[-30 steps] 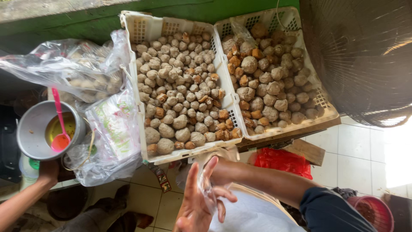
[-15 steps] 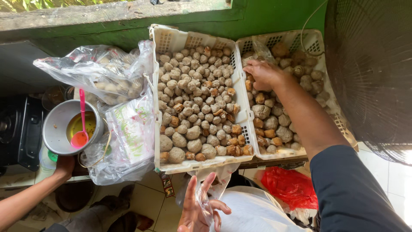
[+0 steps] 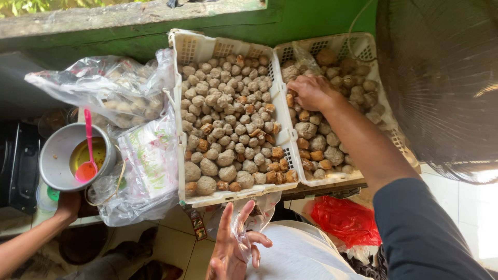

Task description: The person sorts round meatballs from two white plastic crates into a clear plastic bag. They repeatedly pick up individual meatballs with their right hand and place them into the bag held open with their left hand. The process continues throughout the clip.

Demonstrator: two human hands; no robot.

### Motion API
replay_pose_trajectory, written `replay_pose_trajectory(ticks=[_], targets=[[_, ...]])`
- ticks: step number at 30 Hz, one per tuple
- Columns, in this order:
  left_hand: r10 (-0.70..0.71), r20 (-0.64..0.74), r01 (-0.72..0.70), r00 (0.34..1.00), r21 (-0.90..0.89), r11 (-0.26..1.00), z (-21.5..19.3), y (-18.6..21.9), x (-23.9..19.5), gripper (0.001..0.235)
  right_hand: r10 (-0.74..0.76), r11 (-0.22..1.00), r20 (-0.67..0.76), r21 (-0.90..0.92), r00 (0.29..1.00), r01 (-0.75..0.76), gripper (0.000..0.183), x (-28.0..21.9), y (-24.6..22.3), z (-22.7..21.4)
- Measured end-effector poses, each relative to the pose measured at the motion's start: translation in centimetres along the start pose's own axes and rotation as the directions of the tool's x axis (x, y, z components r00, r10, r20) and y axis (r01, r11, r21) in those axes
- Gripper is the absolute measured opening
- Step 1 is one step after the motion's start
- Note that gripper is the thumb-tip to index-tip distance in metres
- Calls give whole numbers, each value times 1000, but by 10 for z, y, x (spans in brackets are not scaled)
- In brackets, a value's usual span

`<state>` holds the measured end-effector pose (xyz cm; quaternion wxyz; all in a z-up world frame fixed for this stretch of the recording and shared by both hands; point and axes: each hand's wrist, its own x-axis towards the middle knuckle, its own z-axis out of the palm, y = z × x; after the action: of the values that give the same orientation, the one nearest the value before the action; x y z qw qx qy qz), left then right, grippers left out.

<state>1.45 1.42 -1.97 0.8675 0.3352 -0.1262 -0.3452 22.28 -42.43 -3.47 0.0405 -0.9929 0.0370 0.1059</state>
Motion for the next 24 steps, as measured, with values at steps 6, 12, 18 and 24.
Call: replay_pose_trajectory(ticks=[6,12,18,24], targets=[[-13,54,13,998,0,1000,7,5,0,112,71,997,-99,24,993,-69,18,-30,-16,-24],[-14,84,16,996,-18,1000,9,5,1,108,-525,119,42,993,850,24,28,-158,-116,17],[97,172,-79,980,-105,991,9,-1,0,102,-665,477,164,844,728,246,31,-195,-220,102],[47,119,-29,992,-153,988,-11,-3,-21,91,-37,507,166,853,985,-125,29,-136,-100,37]])
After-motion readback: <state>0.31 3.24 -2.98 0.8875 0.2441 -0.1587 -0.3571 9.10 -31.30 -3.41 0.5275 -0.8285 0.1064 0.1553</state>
